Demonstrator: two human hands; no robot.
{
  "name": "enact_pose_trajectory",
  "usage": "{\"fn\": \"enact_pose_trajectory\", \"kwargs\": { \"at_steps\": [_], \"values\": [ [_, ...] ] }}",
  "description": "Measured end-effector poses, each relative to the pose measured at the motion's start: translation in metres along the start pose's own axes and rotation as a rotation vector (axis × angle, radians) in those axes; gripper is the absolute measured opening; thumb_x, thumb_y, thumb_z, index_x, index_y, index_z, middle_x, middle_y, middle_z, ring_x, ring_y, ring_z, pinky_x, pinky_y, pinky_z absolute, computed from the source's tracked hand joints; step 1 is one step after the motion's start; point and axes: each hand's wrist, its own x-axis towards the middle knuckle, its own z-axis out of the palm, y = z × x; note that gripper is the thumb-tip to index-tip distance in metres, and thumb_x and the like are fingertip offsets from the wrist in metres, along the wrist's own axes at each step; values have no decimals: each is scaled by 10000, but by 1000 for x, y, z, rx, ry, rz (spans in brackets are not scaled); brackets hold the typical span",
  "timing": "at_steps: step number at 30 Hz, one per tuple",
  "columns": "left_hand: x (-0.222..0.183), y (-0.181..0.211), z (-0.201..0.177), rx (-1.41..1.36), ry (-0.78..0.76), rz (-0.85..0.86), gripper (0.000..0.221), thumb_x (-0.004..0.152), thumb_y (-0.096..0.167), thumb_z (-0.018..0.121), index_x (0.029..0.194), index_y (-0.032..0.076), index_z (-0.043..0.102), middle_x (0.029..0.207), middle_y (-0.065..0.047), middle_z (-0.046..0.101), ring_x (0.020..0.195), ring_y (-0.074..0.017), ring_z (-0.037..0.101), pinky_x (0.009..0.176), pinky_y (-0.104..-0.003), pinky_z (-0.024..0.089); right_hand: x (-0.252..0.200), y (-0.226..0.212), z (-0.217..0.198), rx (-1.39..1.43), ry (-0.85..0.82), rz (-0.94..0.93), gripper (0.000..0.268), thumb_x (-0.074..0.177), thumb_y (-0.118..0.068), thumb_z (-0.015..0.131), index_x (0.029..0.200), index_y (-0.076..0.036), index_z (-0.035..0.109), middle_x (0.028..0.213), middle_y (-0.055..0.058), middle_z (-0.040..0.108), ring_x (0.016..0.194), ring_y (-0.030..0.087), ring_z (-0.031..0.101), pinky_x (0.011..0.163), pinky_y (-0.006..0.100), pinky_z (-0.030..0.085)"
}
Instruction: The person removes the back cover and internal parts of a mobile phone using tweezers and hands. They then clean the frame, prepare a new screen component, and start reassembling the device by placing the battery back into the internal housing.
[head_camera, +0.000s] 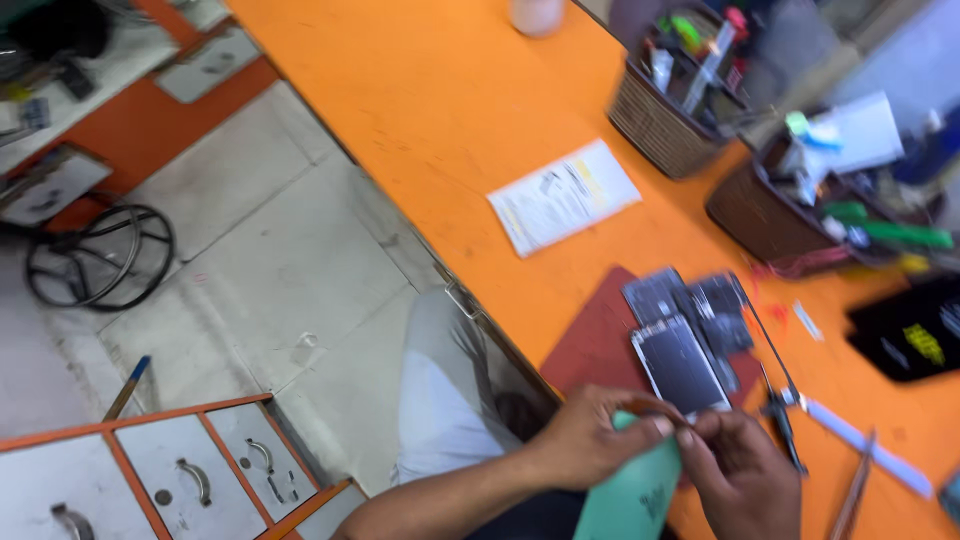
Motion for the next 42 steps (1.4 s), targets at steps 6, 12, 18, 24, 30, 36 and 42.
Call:
{"fn": "enact_pose_trajectory", "kwargs": {
  "at_steps": [6, 12, 18, 24, 30, 36, 42],
  "values": [
    [2, -10, -1, 105, 13, 72, 304, 1031, 286, 658, 1185, 41, 751, 993, -61, 750, 937, -82, 681, 870, -279, 563, 54, 108, -56, -60, -65, -140, 120, 925, 28, 673, 1011, 45, 592, 819, 120, 671, 709, 137, 654, 646, 267, 521],
    [4, -24, -4, 115, -25, 49, 306, 1033, 300, 665, 1190, 55, 758, 962, -90, 754, 937, -130, 692, 898, -301, 555, 90, 149, -78, 12, -202, -245, 168, 904, 2, 703, 885, -31, 540, 763, 51, 643, 682, 82, 602, 628, 244, 497],
    [4, -25, -5, 102, -28, 94, 319, 1034, 302, 668, 1218, 54, 748, 978, -80, 749, 949, -109, 677, 917, -295, 543, 124, 110, -65, -91, -564, -471, 371, 930, -60, 809, 733, -129, 503, 636, -13, 561, 622, 60, 476, 560, 242, 383],
    [5, -11, -6, -28, -21, 62, 245, 1027, 197, 643, 1154, 5, 727, 1006, -39, 751, 947, -64, 657, 857, -269, 569, 18, 1, -8, -309, -249, -238, 102, 945, -97, 631, 926, -70, 534, 749, -14, 515, 633, 65, 499, 540, 235, 444],
    [3, 1, -4, 23, -22, -19, 276, 1017, 198, 622, 1163, -6, 737, 978, -33, 771, 893, -57, 675, 794, -242, 568, -14, -83, 51, -655, 141, -587, 192, 850, -20, 766, 943, -29, 599, 887, 94, 623, 735, 181, 630, 633, 296, 507],
    [1, 5, -4, -59, -61, -6, 355, 1064, 286, 595, 1197, -13, 731, 938, -21, 756, 838, -49, 666, 738, -217, 551, -18, -94, 55, -610, 189, -578, 168, 860, -16, 793, 956, -41, 657, 928, 77, 648, 768, 176, 661, 676, 291, 545],
    [1, 6, -3, -43, -49, -40, 443, 1052, 374, 570, 1236, 1, 721, 871, -14, 745, 764, -44, 659, 667, -210, 543, -21, -92, 58, -697, 256, -736, 202, 877, -11, 824, 995, -48, 663, 954, 74, 699, 841, 206, 674, 685, 300, 529]
  ]
}}
